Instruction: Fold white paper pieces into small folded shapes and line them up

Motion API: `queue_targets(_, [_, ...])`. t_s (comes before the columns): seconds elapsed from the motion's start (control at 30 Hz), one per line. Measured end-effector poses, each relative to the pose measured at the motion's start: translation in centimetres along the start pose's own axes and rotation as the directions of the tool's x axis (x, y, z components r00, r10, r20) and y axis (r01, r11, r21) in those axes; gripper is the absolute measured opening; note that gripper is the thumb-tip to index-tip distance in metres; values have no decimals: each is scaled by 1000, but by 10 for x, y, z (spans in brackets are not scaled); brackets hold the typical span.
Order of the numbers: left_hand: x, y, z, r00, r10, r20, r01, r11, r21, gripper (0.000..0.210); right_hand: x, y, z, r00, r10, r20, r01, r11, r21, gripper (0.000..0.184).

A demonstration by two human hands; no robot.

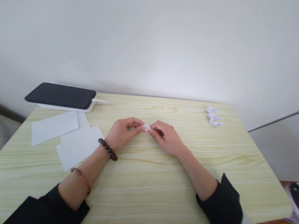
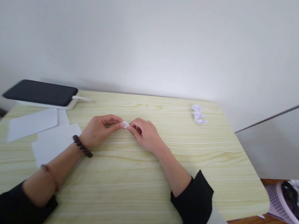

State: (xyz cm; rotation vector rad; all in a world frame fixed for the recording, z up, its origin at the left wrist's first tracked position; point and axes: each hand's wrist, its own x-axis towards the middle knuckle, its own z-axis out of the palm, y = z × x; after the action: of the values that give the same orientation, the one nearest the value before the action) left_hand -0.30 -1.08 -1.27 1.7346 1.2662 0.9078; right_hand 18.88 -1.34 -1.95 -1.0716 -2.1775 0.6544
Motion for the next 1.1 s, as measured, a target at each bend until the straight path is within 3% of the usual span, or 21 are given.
queue_targets(0.3, [-1, 3, 1, 997, 72, 41, -77, 984, 159, 23, -2, 1, 1, 996, -62, 59, 66, 995, -75, 20])
queue_targets(0.43, [0, 3, 1, 1000, 30, -5, -30, 996, 90, 26, -2, 0, 1, 999, -39, 37, 40, 999, -18, 21])
queue_targets(0.6, [1, 1, -1, 1000, -17, -27, 15, 998, -59, 36, -3, -1, 1, 995, 75, -60, -69, 993, 92, 22])
queue_targets(0.8, [0, 2, -3, 998, -66, -2, 65, 992, -105, 39, -3, -3, 0, 999, 41, 0, -41, 998, 52, 21])
queue_targets(1.1, [-2, 4, -2, 999, -33, 6, 33, 996, 85, 35, -2, -1, 0, 999, 46, -21, -45, 996, 72, 33])
